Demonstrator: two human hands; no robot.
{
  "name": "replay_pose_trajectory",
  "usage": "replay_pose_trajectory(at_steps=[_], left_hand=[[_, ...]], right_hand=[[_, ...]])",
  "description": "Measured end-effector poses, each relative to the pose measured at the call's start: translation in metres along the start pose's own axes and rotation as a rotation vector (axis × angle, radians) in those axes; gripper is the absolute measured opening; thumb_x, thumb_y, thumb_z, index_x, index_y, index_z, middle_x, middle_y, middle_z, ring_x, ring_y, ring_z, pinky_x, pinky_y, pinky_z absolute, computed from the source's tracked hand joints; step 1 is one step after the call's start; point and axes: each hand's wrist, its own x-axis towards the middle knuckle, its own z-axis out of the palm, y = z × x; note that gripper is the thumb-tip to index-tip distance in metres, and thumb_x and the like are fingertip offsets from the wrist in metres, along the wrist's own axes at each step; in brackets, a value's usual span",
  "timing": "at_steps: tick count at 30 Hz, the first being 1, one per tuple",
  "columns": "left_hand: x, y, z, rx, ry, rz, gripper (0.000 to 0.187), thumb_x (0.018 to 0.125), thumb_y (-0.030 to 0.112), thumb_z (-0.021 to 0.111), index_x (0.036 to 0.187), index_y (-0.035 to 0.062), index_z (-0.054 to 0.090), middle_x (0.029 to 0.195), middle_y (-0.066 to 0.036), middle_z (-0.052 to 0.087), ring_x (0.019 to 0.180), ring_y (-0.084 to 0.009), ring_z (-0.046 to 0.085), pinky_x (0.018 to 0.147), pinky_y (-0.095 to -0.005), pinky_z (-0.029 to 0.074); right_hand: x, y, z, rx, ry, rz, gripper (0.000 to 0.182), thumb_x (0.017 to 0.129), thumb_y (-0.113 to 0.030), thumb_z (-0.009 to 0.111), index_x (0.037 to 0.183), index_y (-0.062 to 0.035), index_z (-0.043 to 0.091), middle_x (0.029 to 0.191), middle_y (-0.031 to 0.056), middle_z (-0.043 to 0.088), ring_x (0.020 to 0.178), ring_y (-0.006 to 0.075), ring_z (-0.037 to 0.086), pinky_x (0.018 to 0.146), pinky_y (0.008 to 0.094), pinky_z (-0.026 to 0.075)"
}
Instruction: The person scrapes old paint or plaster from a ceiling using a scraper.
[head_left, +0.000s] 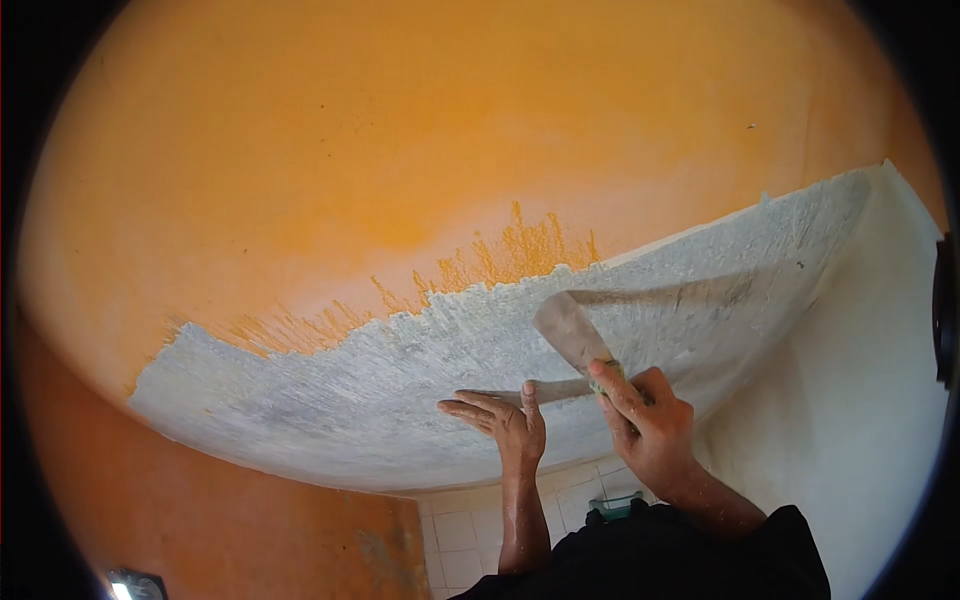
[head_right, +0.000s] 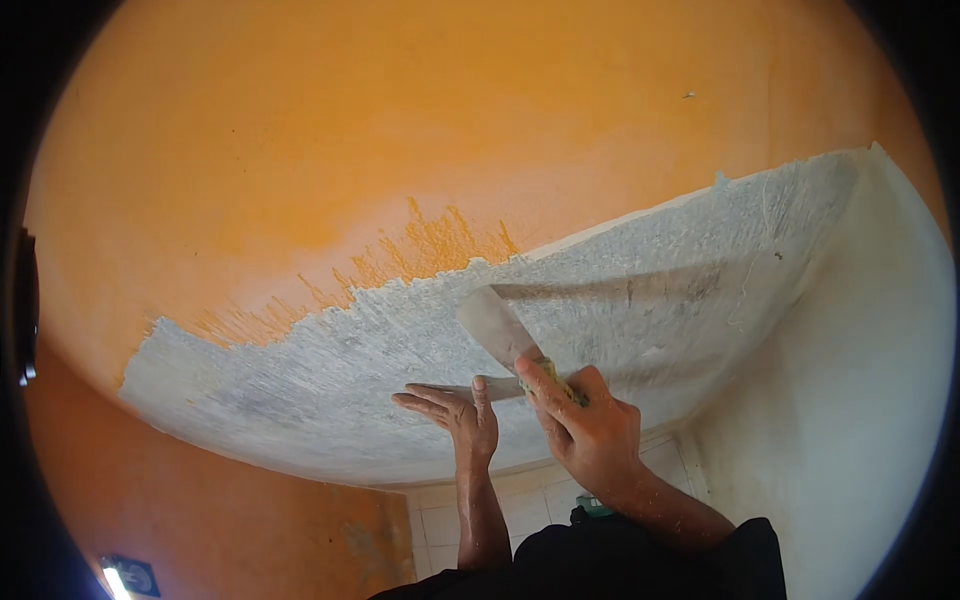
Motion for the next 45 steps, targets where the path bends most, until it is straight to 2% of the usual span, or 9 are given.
replay_pose_trajectory(at_steps=[2, 5, 8, 14, 17, 21, 25, 34, 45], left_hand=[[0.000, -0.001, 0.000, 0.001, 0.002, 0.001, 0.105, 0.092, 0.052, 0.047, 0.135, -0.0059, -0.030, 0.134, -0.041, -0.034, 0.126, -0.0526, -0.034, 0.100, -0.0666, -0.012], [-0.001, -0.003, 0.002, -0.003, 0.004, 0.004, 0.105, 0.092, 0.052, 0.047, 0.135, -0.0058, -0.029, 0.133, -0.041, -0.033, 0.126, -0.0531, -0.033, 0.100, -0.0672, -0.012], [0.001, -0.006, 0.000, 0.018, -0.006, 0.011, 0.106, 0.091, 0.052, 0.048, 0.135, -0.0056, -0.029, 0.133, -0.042, -0.033, 0.126, -0.0535, -0.033, 0.100, -0.0672, -0.012], [-0.002, -0.007, 0.000, 0.035, -0.020, 0.022, 0.107, 0.091, 0.053, 0.047, 0.134, -0.0064, -0.030, 0.133, -0.042, -0.033, 0.125, -0.0536, -0.034, 0.100, -0.0670, -0.012], [0.000, -0.006, -0.003, 0.040, -0.032, 0.012, 0.107, 0.091, 0.054, 0.047, 0.134, -0.0071, -0.030, 0.133, -0.042, -0.034, 0.125, -0.0535, -0.034, 0.100, -0.0670, -0.013], [0.000, -0.005, -0.002, 0.019, -0.033, 0.032, 0.108, 0.091, 0.055, 0.046, 0.133, -0.0073, -0.031, 0.132, -0.042, -0.035, 0.125, -0.0531, -0.035, 0.099, -0.0664, -0.014], [0.000, -0.018, 0.002, 0.009, -0.040, 0.029, 0.112, 0.089, 0.056, 0.050, 0.133, -0.0076, -0.031, 0.131, -0.043, -0.036, 0.125, -0.0529, -0.035, 0.098, -0.0654, -0.017], [0.000, -0.020, 0.007, 0.095, 0.023, 0.094, 0.116, 0.086, 0.055, 0.055, 0.133, -0.0076, -0.031, 0.130, -0.044, -0.035, 0.123, -0.0555, -0.036, 0.095, -0.0695, -0.016], [0.000, -0.013, 0.002, 0.080, -0.005, 0.050, 0.115, 0.087, 0.056, 0.053, 0.133, -0.0074, -0.031, 0.131, -0.044, -0.034, 0.125, -0.0556, -0.033, 0.098, -0.0682, -0.014]], right_hand=[[0.001, -0.002, 0.002, 0.009, -0.008, 0.012, 0.047, 0.077, -0.003, 0.070, 0.122, -0.0155, 0.062, 0.072, 0.0062, 0.051, 0.053, 0.0157, 0.051, 0.046, 0.0273, 0.044], [0.023, -0.013, -0.003, -0.055, 0.017, -0.017, 0.051, 0.079, -0.014, 0.071, 0.127, -0.0215, 0.058, 0.070, 0.0016, 0.046, 0.050, 0.0109, 0.049, 0.042, 0.0257, 0.044], [0.006, -0.019, -0.011, -0.062, -0.116, 0.041, 0.052, 0.080, -0.014, 0.070, 0.129, -0.0221, 0.056, 0.072, 0.0024, 0.047, 0.050, 0.0108, 0.050, 0.042, 0.0269, 0.045], [0.020, -0.028, -0.015, -0.042, -0.134, 0.035, 0.052, 0.081, -0.014, 0.070, 0.130, -0.0216, 0.055, 0.070, 0.0030, 0.046, 0.050, 0.0118, 0.051, 0.042, 0.0270, 0.045], [0.010, -0.019, -0.009, -0.026, -0.069, 0.056, 0.053, 0.080, -0.014, 0.070, 0.130, -0.0218, 0.055, 0.069, 0.0029, 0.045, 0.049, 0.0124, 0.049, 0.042, 0.0265, 0.045], [0.038, -0.036, -0.012, 0.031, -0.078, -0.004, 0.052, 0.079, -0.014, 0.070, 0.129, -0.0218, 0.056, 0.069, 0.0046, 0.047, 0.048, 0.0130, 0.050, 0.040, 0.0279, 0.044], [0.012, -0.024, -0.014, 0.045, -0.086, 0.082, 0.051, 0.080, -0.013, 0.070, 0.128, -0.0219, 0.056, 0.068, 0.0037, 0.045, 0.048, 0.0133, 0.050, 0.040, 0.0285, 0.043], [0.023, -0.037, -0.021, 0.019, -0.114, 0.090, 0.050, 0.081, -0.013, 0.069, 0.129, -0.0218, 0.056, 0.067, 0.0036, 0.046, 0.047, 0.0139, 0.049, 0.040, 0.0292, 0.043], [0.018, -0.026, -0.016, 0.019, -0.018, 0.059, 0.051, 0.079, -0.010, 0.070, 0.128, -0.0208, 0.057, 0.066, 0.0036, 0.046, 0.047, 0.0134, 0.049, 0.040, 0.0291, 0.043]])
